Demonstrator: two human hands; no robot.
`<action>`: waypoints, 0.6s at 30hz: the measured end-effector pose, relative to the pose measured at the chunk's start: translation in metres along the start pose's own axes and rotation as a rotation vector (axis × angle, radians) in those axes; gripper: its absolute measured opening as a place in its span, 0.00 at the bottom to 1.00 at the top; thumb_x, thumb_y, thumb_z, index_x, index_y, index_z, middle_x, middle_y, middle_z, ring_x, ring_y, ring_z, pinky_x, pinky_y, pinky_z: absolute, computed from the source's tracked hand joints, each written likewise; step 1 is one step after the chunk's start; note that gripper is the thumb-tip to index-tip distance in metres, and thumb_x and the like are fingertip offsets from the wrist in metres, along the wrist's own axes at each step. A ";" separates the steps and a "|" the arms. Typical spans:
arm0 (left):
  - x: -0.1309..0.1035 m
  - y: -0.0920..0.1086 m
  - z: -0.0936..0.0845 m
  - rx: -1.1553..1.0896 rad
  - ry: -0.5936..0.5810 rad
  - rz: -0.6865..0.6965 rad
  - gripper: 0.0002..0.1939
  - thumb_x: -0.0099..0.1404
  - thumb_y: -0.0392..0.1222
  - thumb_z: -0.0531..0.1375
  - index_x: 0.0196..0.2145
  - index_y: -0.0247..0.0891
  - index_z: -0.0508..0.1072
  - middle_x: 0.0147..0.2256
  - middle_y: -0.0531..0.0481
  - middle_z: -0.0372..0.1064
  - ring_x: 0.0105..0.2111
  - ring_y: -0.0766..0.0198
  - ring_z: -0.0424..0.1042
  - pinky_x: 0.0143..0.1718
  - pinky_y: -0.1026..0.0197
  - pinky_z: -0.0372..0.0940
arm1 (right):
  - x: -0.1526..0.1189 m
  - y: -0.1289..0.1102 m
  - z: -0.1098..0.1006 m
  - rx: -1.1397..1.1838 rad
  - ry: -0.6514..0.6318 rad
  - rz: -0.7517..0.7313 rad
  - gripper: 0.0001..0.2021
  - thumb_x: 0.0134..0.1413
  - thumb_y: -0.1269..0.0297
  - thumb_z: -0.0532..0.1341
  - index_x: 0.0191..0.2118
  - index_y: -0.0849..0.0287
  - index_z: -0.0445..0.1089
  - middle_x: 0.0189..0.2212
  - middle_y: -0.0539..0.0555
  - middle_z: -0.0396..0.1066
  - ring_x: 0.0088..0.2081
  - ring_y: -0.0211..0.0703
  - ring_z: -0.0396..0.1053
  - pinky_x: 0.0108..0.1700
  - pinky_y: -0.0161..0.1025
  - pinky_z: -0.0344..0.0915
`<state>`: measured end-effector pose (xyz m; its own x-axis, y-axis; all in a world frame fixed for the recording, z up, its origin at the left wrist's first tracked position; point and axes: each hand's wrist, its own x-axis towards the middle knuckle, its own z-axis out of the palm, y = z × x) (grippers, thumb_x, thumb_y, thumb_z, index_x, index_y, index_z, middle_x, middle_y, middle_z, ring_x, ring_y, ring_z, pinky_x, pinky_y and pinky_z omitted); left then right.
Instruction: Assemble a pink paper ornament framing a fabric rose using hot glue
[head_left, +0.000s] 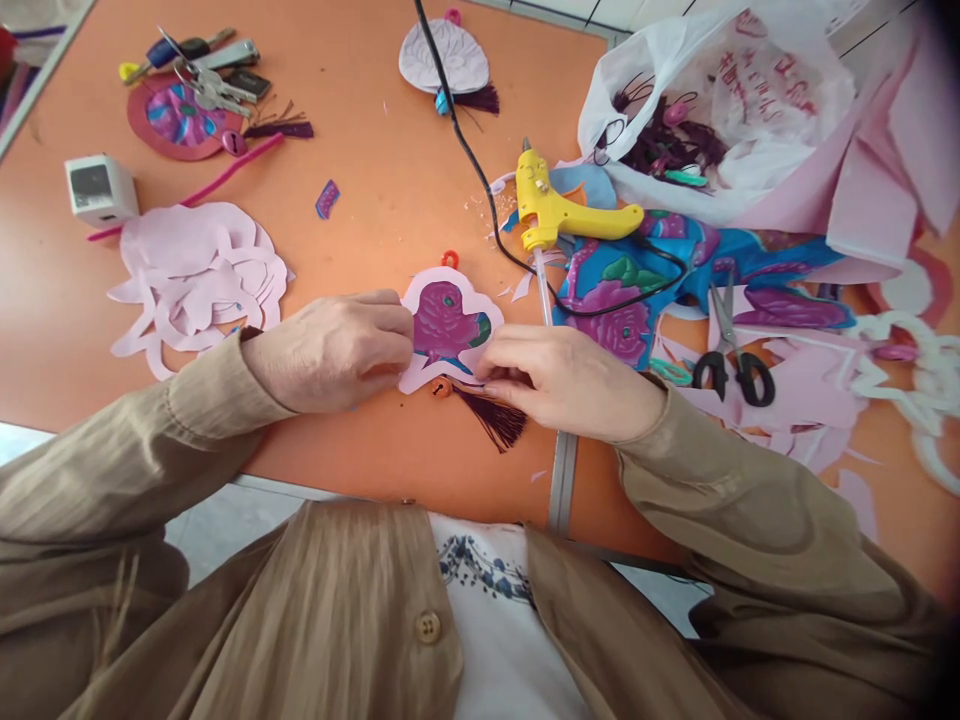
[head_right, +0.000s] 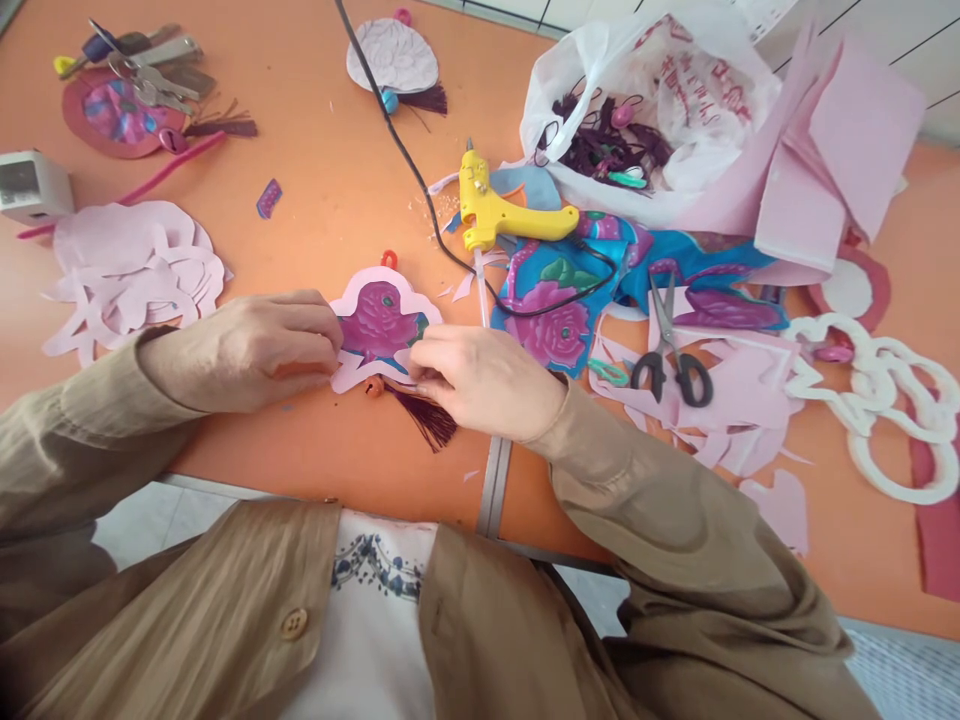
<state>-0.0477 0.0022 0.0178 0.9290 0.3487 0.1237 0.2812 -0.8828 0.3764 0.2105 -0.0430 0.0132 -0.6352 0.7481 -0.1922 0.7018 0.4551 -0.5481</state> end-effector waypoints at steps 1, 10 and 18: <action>0.000 0.000 0.000 0.005 0.001 -0.011 0.14 0.70 0.33 0.50 0.31 0.39 0.72 0.35 0.48 0.73 0.39 0.60 0.68 0.40 0.61 0.64 | 0.000 -0.001 0.000 0.003 -0.010 -0.001 0.04 0.60 0.68 0.61 0.36 0.61 0.73 0.37 0.56 0.74 0.40 0.44 0.72 0.41 0.39 0.64; 0.002 0.003 0.004 0.076 -0.009 -0.041 0.07 0.68 0.42 0.57 0.35 0.37 0.73 0.38 0.46 0.72 0.39 0.58 0.68 0.41 0.58 0.65 | 0.000 -0.001 0.004 0.016 0.014 -0.013 0.06 0.62 0.67 0.60 0.34 0.60 0.71 0.36 0.55 0.74 0.39 0.43 0.71 0.41 0.39 0.63; 0.002 0.005 0.009 0.165 -0.009 -0.076 0.08 0.67 0.41 0.56 0.33 0.37 0.72 0.36 0.45 0.71 0.37 0.58 0.68 0.38 0.57 0.65 | 0.001 -0.001 0.008 -0.002 0.065 -0.024 0.08 0.63 0.68 0.59 0.31 0.59 0.69 0.32 0.53 0.73 0.36 0.42 0.70 0.39 0.39 0.61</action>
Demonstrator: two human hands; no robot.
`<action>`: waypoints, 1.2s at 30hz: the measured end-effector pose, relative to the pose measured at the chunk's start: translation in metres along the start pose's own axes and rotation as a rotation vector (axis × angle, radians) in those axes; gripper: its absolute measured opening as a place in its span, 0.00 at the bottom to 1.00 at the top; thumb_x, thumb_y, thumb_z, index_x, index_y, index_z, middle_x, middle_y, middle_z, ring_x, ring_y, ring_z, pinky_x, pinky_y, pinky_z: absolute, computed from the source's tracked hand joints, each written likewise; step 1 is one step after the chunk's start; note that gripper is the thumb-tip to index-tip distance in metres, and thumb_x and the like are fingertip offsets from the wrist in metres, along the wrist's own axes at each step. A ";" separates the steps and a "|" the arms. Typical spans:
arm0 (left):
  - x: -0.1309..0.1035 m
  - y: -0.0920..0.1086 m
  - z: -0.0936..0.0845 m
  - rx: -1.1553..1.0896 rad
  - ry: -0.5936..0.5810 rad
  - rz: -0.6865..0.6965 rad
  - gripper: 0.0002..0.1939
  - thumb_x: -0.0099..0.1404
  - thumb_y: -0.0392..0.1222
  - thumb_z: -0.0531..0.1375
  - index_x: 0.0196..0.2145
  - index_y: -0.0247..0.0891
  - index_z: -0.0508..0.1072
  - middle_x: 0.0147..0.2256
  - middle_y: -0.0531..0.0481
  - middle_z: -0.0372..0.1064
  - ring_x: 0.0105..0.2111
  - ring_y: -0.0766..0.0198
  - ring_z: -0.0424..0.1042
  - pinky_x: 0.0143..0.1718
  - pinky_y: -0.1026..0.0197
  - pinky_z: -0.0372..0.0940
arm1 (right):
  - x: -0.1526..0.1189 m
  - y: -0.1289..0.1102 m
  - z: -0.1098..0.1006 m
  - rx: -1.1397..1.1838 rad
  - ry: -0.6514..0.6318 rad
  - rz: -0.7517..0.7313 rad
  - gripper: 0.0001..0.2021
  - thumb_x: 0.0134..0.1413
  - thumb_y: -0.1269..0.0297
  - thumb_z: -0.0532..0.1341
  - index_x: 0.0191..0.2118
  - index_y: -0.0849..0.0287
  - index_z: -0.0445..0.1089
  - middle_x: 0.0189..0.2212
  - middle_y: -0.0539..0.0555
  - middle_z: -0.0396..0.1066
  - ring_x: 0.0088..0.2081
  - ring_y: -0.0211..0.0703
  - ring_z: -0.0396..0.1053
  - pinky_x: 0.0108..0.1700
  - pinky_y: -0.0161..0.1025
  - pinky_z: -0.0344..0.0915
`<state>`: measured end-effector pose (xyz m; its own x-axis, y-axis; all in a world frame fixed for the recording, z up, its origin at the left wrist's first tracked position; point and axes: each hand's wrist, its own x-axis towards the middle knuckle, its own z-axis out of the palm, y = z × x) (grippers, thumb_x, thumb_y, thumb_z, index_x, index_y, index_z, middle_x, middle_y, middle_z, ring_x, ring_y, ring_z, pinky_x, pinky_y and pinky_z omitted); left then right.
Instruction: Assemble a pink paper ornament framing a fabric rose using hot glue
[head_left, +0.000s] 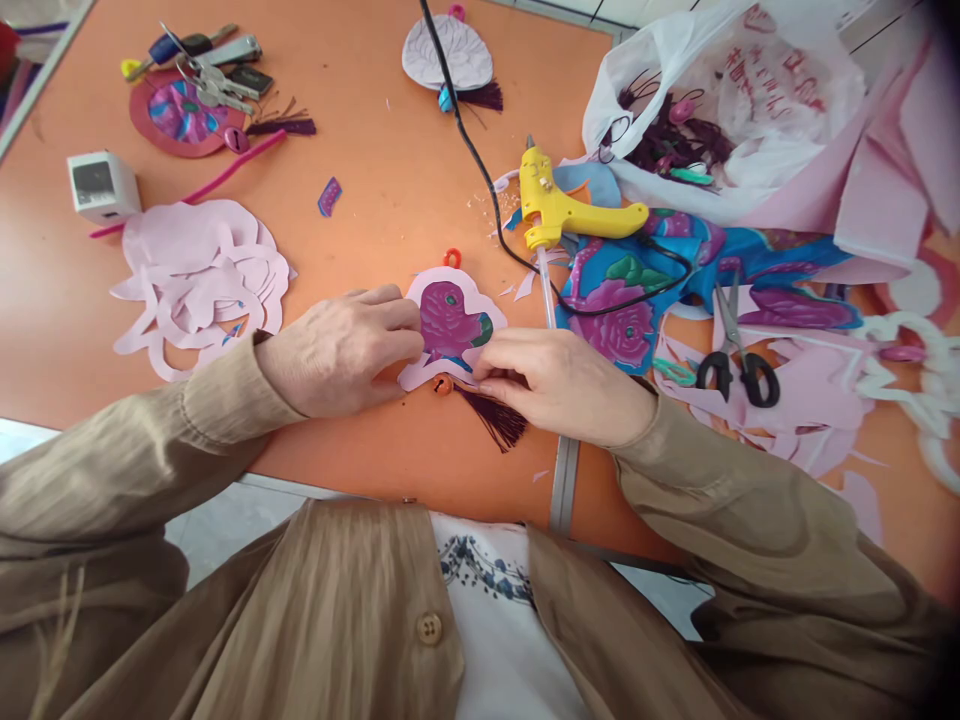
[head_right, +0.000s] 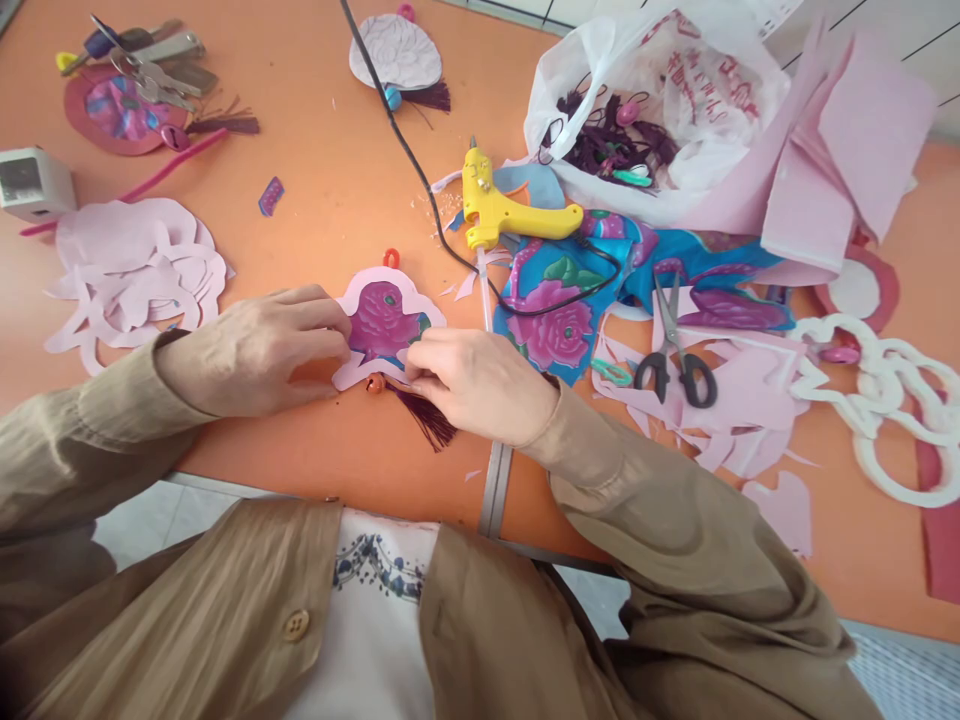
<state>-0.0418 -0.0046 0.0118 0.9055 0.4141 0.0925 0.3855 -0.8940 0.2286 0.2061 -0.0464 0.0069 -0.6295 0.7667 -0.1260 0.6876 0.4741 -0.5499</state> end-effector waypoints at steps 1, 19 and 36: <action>0.000 0.000 0.000 -0.007 0.006 0.008 0.08 0.67 0.42 0.57 0.33 0.37 0.72 0.36 0.45 0.71 0.37 0.57 0.68 0.38 0.57 0.65 | 0.000 0.000 0.000 -0.001 0.000 0.000 0.08 0.63 0.67 0.59 0.31 0.59 0.69 0.32 0.53 0.72 0.36 0.42 0.70 0.39 0.39 0.60; 0.002 0.004 0.005 -0.012 0.062 -0.006 0.12 0.65 0.48 0.61 0.40 0.37 0.74 0.37 0.45 0.71 0.36 0.58 0.68 0.36 0.58 0.64 | -0.001 0.000 -0.001 0.022 0.076 0.011 0.06 0.62 0.70 0.58 0.36 0.59 0.73 0.35 0.55 0.74 0.38 0.44 0.72 0.40 0.40 0.63; 0.003 0.005 0.010 -0.012 0.069 -0.007 0.14 0.70 0.43 0.56 0.29 0.37 0.73 0.33 0.45 0.72 0.35 0.58 0.69 0.35 0.58 0.65 | -0.001 0.002 -0.001 0.054 0.009 0.031 0.07 0.59 0.72 0.59 0.38 0.59 0.74 0.38 0.56 0.75 0.41 0.45 0.73 0.42 0.40 0.64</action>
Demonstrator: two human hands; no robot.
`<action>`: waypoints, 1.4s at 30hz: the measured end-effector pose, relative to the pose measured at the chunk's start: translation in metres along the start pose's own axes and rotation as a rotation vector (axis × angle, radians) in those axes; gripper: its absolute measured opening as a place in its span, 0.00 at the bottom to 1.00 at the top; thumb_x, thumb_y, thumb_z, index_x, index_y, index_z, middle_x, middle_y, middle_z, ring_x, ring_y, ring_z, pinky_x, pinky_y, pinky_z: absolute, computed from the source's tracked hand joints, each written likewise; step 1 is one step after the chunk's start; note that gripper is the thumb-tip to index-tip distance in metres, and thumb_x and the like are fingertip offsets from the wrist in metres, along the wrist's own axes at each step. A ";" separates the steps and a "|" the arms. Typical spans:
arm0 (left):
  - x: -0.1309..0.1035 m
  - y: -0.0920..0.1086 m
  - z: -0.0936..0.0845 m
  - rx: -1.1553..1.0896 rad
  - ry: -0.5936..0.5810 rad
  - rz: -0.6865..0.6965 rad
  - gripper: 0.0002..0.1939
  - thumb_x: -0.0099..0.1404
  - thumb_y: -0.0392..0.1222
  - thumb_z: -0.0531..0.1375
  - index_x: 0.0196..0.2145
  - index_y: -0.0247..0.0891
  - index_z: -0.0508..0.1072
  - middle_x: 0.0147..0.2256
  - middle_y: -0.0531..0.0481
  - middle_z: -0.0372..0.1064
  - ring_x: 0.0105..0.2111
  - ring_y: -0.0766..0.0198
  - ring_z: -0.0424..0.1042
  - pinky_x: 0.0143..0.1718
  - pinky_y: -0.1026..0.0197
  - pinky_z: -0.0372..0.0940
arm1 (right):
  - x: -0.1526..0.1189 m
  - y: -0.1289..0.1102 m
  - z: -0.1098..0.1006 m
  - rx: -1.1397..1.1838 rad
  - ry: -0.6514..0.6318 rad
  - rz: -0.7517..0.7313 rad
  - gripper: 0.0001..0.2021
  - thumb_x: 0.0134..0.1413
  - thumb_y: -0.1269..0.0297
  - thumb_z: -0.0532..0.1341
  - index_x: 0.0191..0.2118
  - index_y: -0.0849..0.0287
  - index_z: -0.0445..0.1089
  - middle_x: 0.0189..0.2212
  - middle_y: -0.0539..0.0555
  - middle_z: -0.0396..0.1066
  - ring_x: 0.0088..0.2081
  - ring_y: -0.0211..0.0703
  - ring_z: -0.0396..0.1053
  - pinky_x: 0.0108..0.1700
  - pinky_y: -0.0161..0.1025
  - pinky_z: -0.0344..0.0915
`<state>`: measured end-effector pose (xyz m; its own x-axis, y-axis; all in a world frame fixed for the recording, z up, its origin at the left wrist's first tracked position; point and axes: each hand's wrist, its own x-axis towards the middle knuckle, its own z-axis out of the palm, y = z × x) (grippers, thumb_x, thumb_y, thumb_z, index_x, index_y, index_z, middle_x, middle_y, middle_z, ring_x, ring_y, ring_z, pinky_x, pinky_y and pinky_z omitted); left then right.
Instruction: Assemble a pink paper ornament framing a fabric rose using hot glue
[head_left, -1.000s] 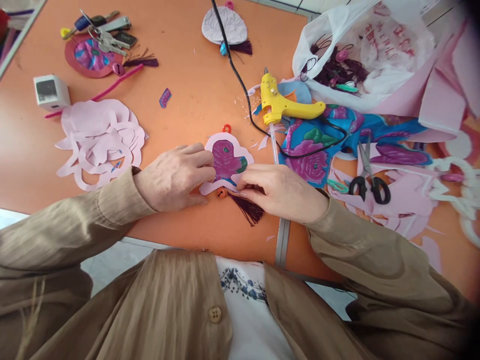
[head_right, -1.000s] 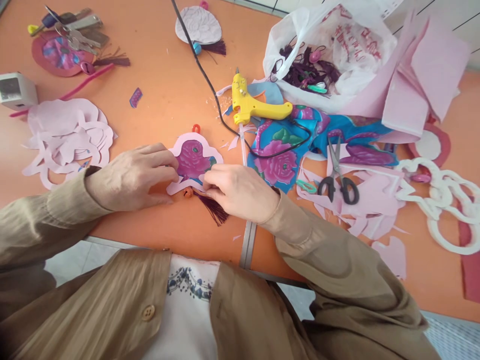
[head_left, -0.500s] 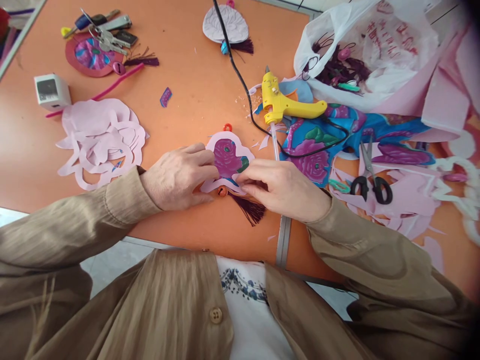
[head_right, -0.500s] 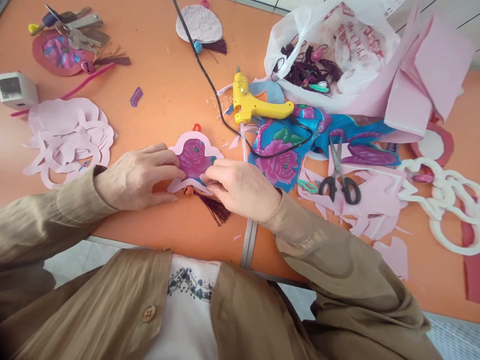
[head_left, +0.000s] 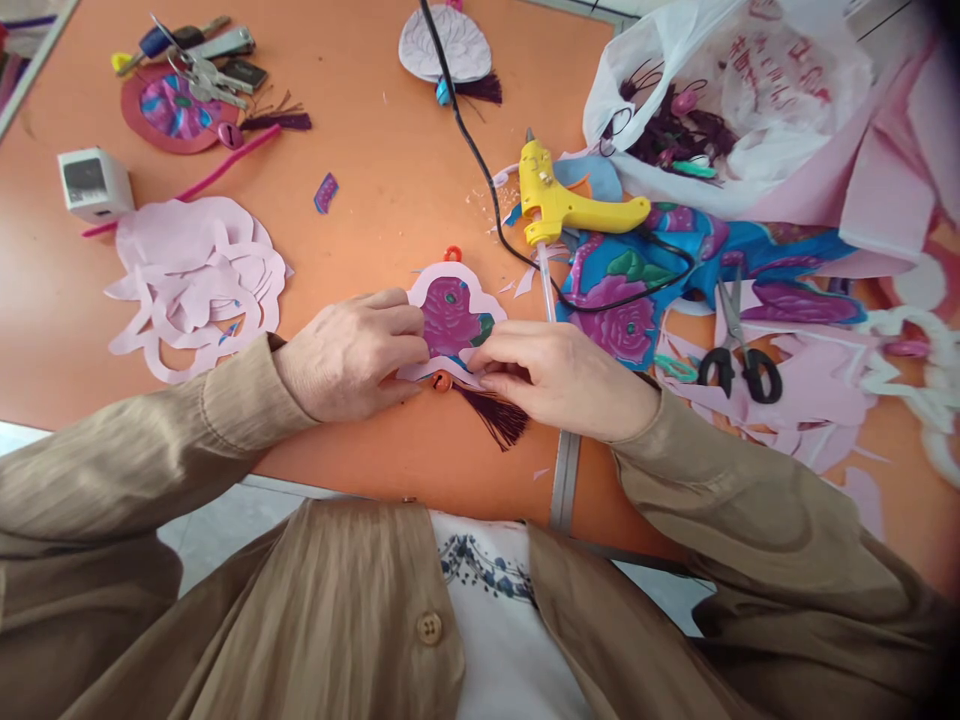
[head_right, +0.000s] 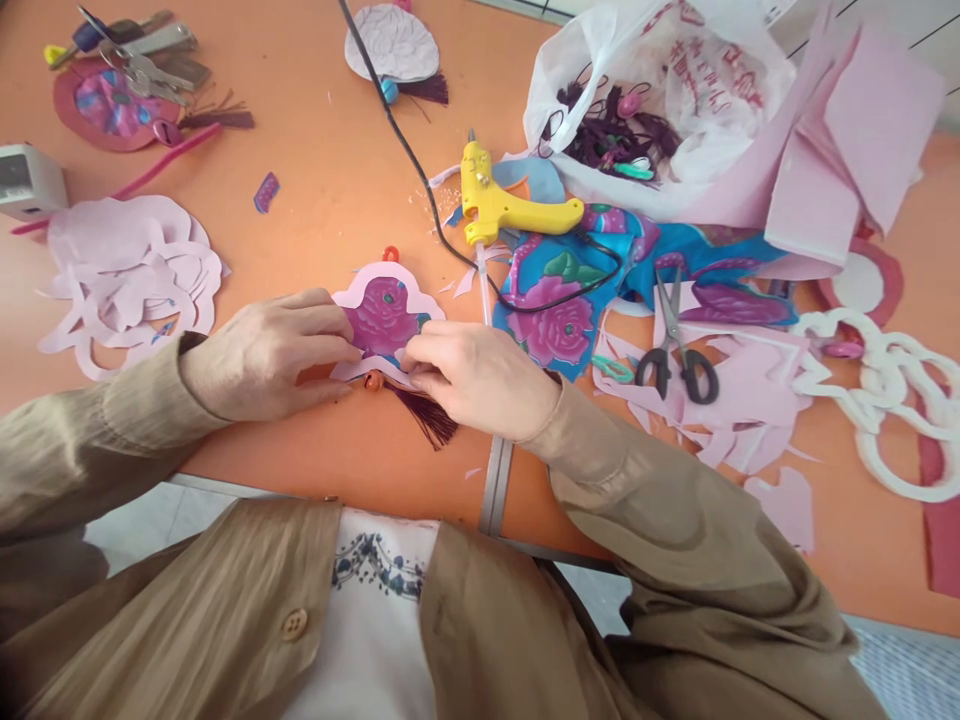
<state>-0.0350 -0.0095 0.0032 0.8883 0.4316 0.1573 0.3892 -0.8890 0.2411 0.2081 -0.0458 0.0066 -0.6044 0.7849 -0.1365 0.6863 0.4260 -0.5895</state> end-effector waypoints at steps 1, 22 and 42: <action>0.000 0.000 0.000 -0.008 -0.001 0.001 0.14 0.71 0.43 0.55 0.29 0.37 0.74 0.33 0.44 0.73 0.35 0.58 0.69 0.36 0.57 0.65 | 0.000 0.000 0.000 0.003 0.000 -0.003 0.06 0.59 0.71 0.60 0.38 0.59 0.74 0.37 0.55 0.75 0.40 0.45 0.73 0.41 0.40 0.64; 0.000 -0.001 -0.004 -0.002 -0.023 0.041 0.13 0.69 0.37 0.54 0.27 0.36 0.72 0.33 0.44 0.72 0.36 0.57 0.69 0.37 0.57 0.65 | 0.001 0.000 -0.009 -0.002 0.075 0.000 0.08 0.59 0.73 0.57 0.34 0.59 0.74 0.34 0.55 0.76 0.38 0.44 0.73 0.42 0.41 0.65; -0.002 -0.006 0.000 -0.108 0.096 0.008 0.14 0.71 0.34 0.52 0.28 0.35 0.71 0.30 0.46 0.70 0.32 0.60 0.66 0.34 0.60 0.64 | 0.004 0.045 -0.066 -0.372 0.578 0.164 0.13 0.52 0.76 0.60 0.43 0.63 0.75 0.43 0.62 0.74 0.44 0.55 0.72 0.47 0.51 0.69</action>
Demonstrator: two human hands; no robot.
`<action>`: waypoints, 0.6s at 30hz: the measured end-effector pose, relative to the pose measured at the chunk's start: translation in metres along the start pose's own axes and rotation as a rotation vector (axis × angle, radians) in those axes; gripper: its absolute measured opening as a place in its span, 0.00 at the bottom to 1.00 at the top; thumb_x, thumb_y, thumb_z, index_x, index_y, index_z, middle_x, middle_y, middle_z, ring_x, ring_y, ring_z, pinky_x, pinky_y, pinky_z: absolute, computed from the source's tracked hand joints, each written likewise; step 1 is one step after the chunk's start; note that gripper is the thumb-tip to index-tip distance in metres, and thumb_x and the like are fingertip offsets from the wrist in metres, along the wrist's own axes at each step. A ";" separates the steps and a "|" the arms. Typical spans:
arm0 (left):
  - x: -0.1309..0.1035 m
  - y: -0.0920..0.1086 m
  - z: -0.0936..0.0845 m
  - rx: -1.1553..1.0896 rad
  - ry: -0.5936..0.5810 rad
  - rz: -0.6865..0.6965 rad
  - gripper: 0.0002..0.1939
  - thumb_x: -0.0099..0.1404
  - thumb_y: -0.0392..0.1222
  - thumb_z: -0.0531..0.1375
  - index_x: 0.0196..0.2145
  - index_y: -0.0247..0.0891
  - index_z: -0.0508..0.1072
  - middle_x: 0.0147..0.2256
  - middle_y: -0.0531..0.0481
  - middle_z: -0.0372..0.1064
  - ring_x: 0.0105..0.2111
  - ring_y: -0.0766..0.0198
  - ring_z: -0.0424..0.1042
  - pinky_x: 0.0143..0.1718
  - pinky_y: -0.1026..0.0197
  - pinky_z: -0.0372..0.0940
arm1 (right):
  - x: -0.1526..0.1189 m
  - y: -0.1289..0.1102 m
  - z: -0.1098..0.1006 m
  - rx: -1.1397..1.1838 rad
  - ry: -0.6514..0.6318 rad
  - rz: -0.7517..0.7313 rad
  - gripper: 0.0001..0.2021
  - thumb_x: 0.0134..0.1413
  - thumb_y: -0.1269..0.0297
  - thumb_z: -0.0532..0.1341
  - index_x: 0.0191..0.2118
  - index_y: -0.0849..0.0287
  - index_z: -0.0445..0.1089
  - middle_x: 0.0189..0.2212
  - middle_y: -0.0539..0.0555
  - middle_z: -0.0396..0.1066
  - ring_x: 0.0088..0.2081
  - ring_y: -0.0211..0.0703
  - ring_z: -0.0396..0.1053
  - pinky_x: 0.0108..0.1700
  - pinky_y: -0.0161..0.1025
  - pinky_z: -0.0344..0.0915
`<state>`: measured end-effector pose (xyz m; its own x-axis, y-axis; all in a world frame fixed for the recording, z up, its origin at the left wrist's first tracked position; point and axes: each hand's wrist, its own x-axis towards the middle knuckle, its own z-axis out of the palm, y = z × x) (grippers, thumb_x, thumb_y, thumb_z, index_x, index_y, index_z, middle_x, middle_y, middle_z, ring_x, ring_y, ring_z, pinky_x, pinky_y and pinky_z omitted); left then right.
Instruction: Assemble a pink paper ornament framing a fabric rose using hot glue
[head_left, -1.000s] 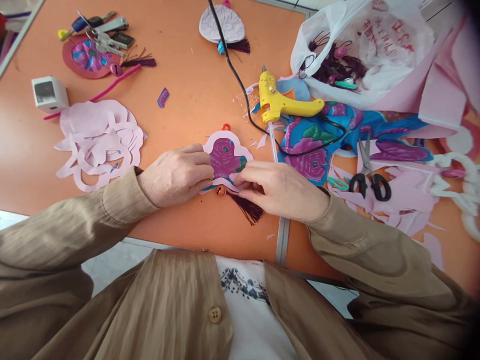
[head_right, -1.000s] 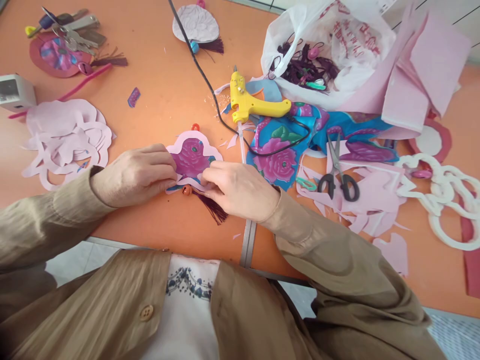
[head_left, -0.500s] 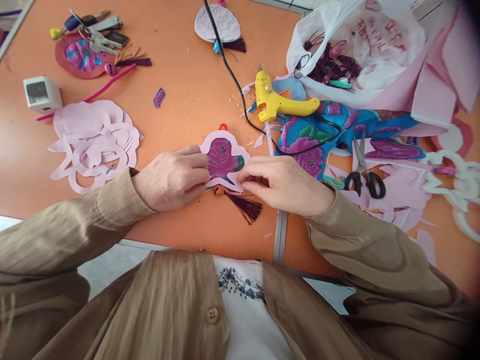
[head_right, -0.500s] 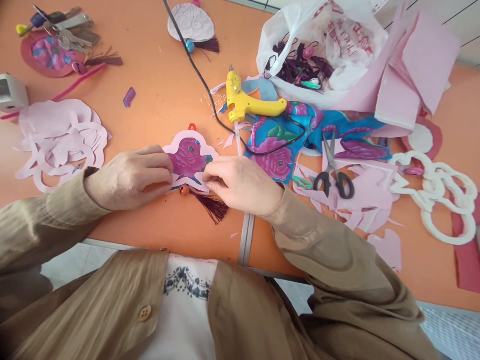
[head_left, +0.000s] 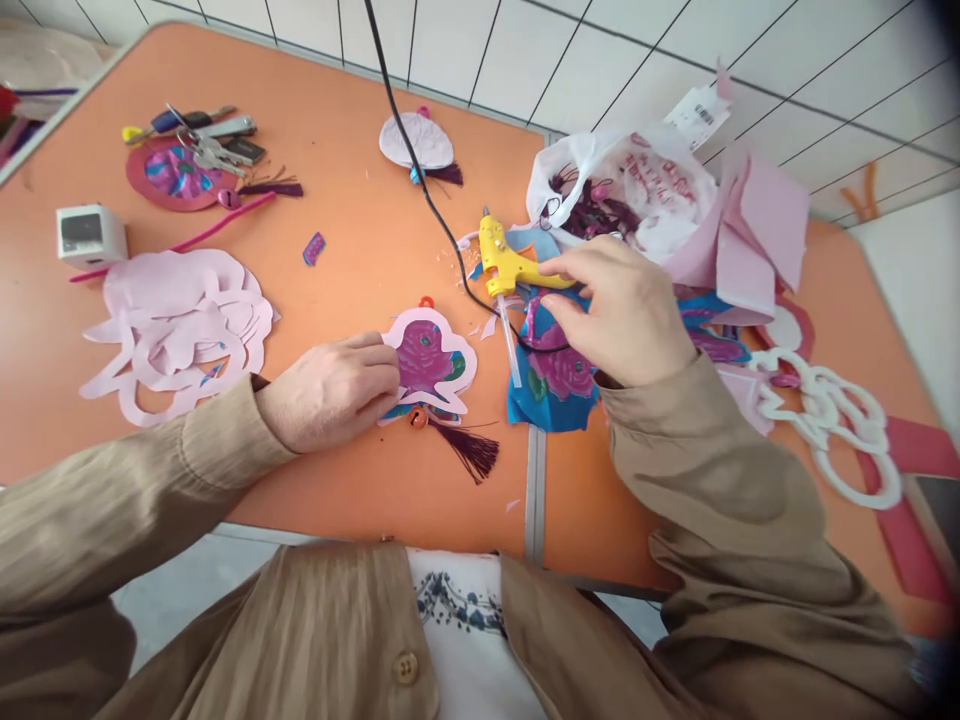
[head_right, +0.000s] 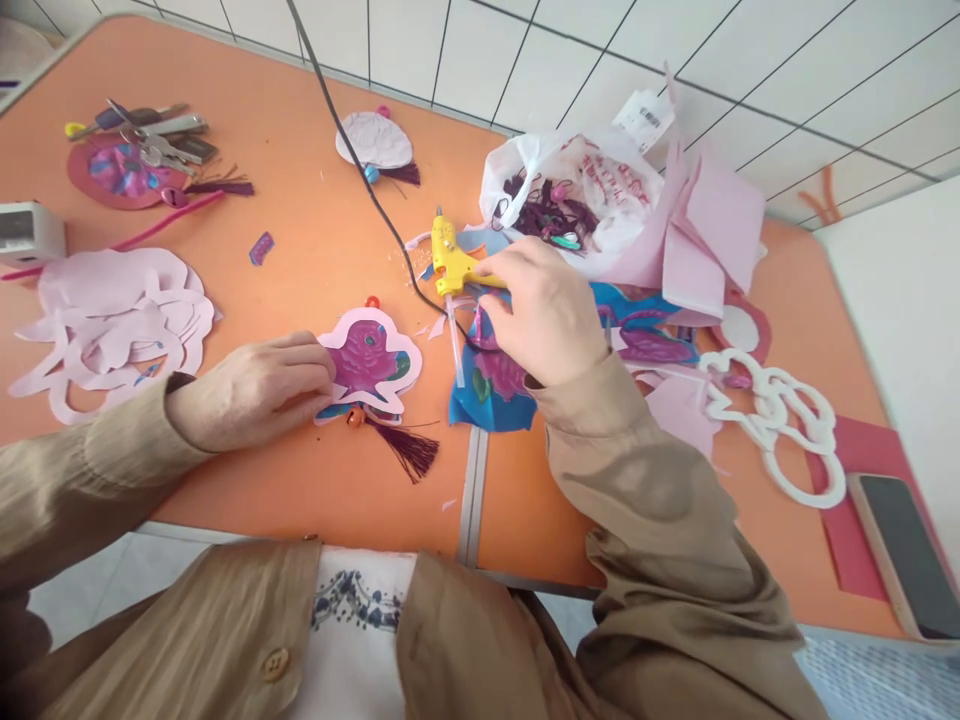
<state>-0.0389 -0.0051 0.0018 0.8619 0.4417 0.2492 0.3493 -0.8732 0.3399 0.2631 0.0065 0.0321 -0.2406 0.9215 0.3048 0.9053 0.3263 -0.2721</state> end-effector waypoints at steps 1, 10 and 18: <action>0.000 0.000 0.000 -0.017 -0.004 -0.007 0.15 0.72 0.35 0.52 0.28 0.35 0.70 0.30 0.46 0.70 0.32 0.61 0.66 0.34 0.60 0.63 | 0.004 0.003 0.004 -0.073 -0.034 -0.017 0.16 0.53 0.77 0.58 0.47 0.64 0.75 0.46 0.64 0.73 0.49 0.58 0.70 0.52 0.53 0.67; 0.000 -0.004 0.001 -0.115 -0.038 -0.073 0.16 0.73 0.37 0.50 0.28 0.36 0.69 0.31 0.47 0.70 0.32 0.62 0.66 0.36 0.61 0.63 | 0.029 0.015 0.029 -0.304 -0.232 0.011 0.26 0.55 0.78 0.53 0.61 0.68 0.65 0.47 0.68 0.69 0.48 0.59 0.67 0.50 0.53 0.64; -0.001 -0.006 0.002 -0.148 -0.043 -0.083 0.15 0.73 0.37 0.49 0.28 0.36 0.68 0.31 0.46 0.70 0.33 0.61 0.65 0.36 0.61 0.62 | 0.035 0.031 0.025 -0.214 -0.148 -0.039 0.21 0.53 0.77 0.55 0.53 0.69 0.72 0.45 0.66 0.67 0.49 0.53 0.68 0.55 0.48 0.66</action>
<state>-0.0411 -0.0012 -0.0026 0.8486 0.4987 0.1767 0.3642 -0.7929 0.4885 0.2744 0.0537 0.0113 -0.3113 0.9350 0.1698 0.9439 0.3250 -0.0590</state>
